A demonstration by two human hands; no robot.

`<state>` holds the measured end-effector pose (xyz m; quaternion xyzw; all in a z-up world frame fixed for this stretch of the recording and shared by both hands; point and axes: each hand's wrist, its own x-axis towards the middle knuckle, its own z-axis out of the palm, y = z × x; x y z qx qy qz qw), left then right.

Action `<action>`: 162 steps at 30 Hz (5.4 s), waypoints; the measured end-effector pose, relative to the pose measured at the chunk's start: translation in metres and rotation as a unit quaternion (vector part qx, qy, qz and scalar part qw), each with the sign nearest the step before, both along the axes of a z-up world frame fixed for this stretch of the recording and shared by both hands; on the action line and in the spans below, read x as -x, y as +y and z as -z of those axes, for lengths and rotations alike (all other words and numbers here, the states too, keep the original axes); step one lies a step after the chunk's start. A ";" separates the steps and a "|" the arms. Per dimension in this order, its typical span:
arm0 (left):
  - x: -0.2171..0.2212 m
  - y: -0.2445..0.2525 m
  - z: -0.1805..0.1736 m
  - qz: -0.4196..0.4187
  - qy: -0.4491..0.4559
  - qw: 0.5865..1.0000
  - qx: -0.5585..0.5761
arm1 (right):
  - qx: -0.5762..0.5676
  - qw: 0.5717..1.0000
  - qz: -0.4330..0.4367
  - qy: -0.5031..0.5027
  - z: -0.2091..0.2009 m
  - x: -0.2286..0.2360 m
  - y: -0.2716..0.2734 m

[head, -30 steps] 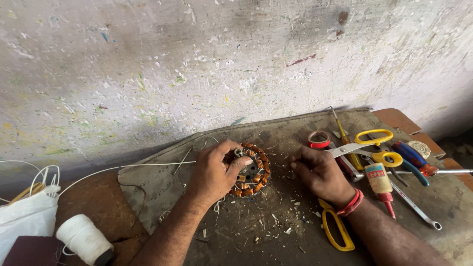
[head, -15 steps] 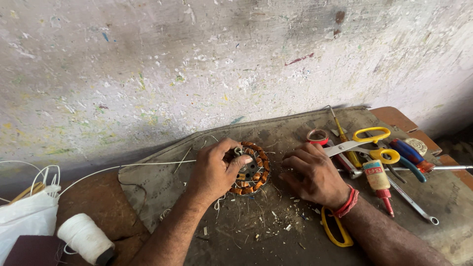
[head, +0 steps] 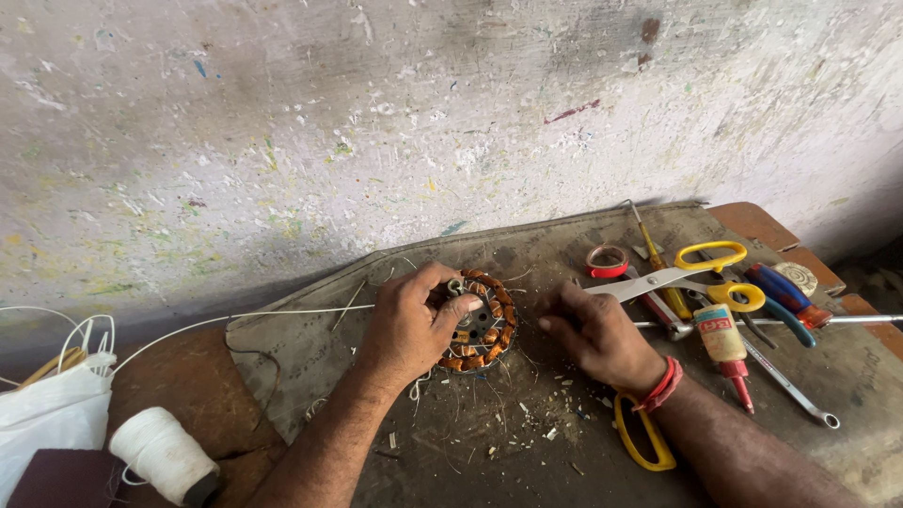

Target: The person works on a circular electrical component with copper windings, using pliers and scissors to adjust and trim wires. They repeatedly pull, cut, and reposition wires around the component while seated at a cluttered workbench.

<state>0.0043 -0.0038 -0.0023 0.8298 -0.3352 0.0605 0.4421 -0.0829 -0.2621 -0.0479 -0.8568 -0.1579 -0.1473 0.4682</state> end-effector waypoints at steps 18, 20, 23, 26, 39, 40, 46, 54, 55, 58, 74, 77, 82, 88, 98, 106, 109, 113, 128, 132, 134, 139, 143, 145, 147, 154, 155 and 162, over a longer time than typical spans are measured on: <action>0.000 -0.001 0.001 -0.001 -0.021 1.000 -0.002 | 0.089 0.993 -0.032 -0.069 -0.006 0.001 -0.001; 0.000 -0.001 0.001 -0.001 -0.026 1.000 -0.002 | 0.095 0.993 -0.027 -0.070 -0.005 0.000 -0.001; 0.001 0.000 0.000 0.001 -0.018 1.000 -0.003 | 0.037 0.998 -0.032 -0.027 0.002 -0.004 -0.001; 0.001 0.000 -0.001 0.002 0.002 1.000 -0.006 | -0.075 0.995 -0.040 0.050 0.010 -0.004 -0.004; 0.002 0.000 -0.001 0.000 -0.007 1.000 -0.008 | -0.154 0.972 -0.118 0.133 0.018 -0.008 -0.013; 0.002 0.000 -0.001 0.000 -0.007 1.000 -0.007 | -0.144 0.974 -0.114 0.131 0.016 -0.008 -0.013; 0.001 -0.001 0.000 0.002 -0.023 1.000 0.002 | -0.128 0.981 -0.074 0.122 0.009 -0.005 -0.006; 0.001 -0.001 0.000 0.000 -0.021 1.000 0.003 | 0.001 1.000 -0.018 -0.002 0.003 -0.007 0.000; 0.002 -0.001 0.001 0.001 -0.017 1.000 0.002 | 0.033 0.999 -0.012 -0.012 0.001 -0.007 0.000; 0.002 -0.001 0.000 -0.001 -0.022 1.000 0.004 | 0.112 0.992 0.004 -0.057 -0.005 -0.002 0.001; -0.001 0.001 0.002 -0.002 -0.045 0.998 0.033 | 0.406 0.870 0.036 -0.277 -0.028 0.019 0.016; -0.003 0.001 0.004 -0.010 -0.042 0.999 0.032 | 0.451 0.850 0.050 -0.268 -0.018 0.014 0.011; -0.004 0.001 0.006 -0.005 -0.039 0.999 0.035 | 0.467 0.834 0.030 -0.292 0.006 0.001 -0.001; -0.005 0.002 0.008 -0.011 -0.019 1.000 0.020 | 0.446 0.850 0.037 -0.279 0.019 -0.001 -0.006; -0.004 0.002 0.009 -0.006 -0.030 0.999 0.023 | -0.101 0.968 0.156 0.169 -0.008 -0.002 0.023; -0.004 0.001 0.009 -0.003 -0.031 0.999 0.018 | 0.207 0.942 0.168 -0.205 -0.034 0.033 0.009; -0.003 0.001 0.008 0.016 -0.057 0.997 0.045 | 0.356 0.867 0.096 -0.336 -0.027 0.038 0.004; -0.004 0.001 0.010 0.005 -0.034 0.999 0.023 | 0.484 0.829 0.084 -0.269 -0.005 0.027 -0.003; -0.005 -0.002 0.013 0.023 -0.034 0.998 0.040 | -0.254 0.931 0.148 0.216 -0.036 0.016 0.004; -0.002 -0.001 0.016 0.052 -0.068 0.994 0.063 | 0.021 0.966 0.231 -0.111 -0.045 0.063 0.017; -0.003 0.000 0.015 0.057 -0.072 0.994 0.066 | 0.072 0.956 0.228 -0.167 -0.038 0.083 0.033; -0.001 -0.002 0.012 0.022 -0.011 0.999 0.026 | 0.089 0.974 0.170 -0.121 -0.011 0.123 0.072; -0.004 -0.002 0.011 0.019 -0.012 0.999 0.032 | 0.076 0.978 0.193 -0.037 0.010 0.127 0.085; -0.005 -0.003 0.012 0.007 0.005 1.000 0.022 | 0.064 0.975 0.210 -0.037 0.018 0.124 0.081; -0.006 -0.005 0.013 0.011 -0.003 0.999 0.032 | 0.057 0.972 0.222 -0.051 0.024 0.124 0.078; -0.009 -0.005 0.015 -0.002 -0.009 1.000 0.029 | -0.151 0.943 0.295 0.031 0.038 0.131 0.075; -0.009 -0.005 0.015 -0.003 -0.009 1.000 0.027 | -0.177 0.945 0.274 -0.028 0.039 0.131 0.075; -0.008 -0.006 0.012 -0.004 -0.017 0.999 0.028 | -0.115 0.943 0.277 -0.141 0.033 0.139 0.083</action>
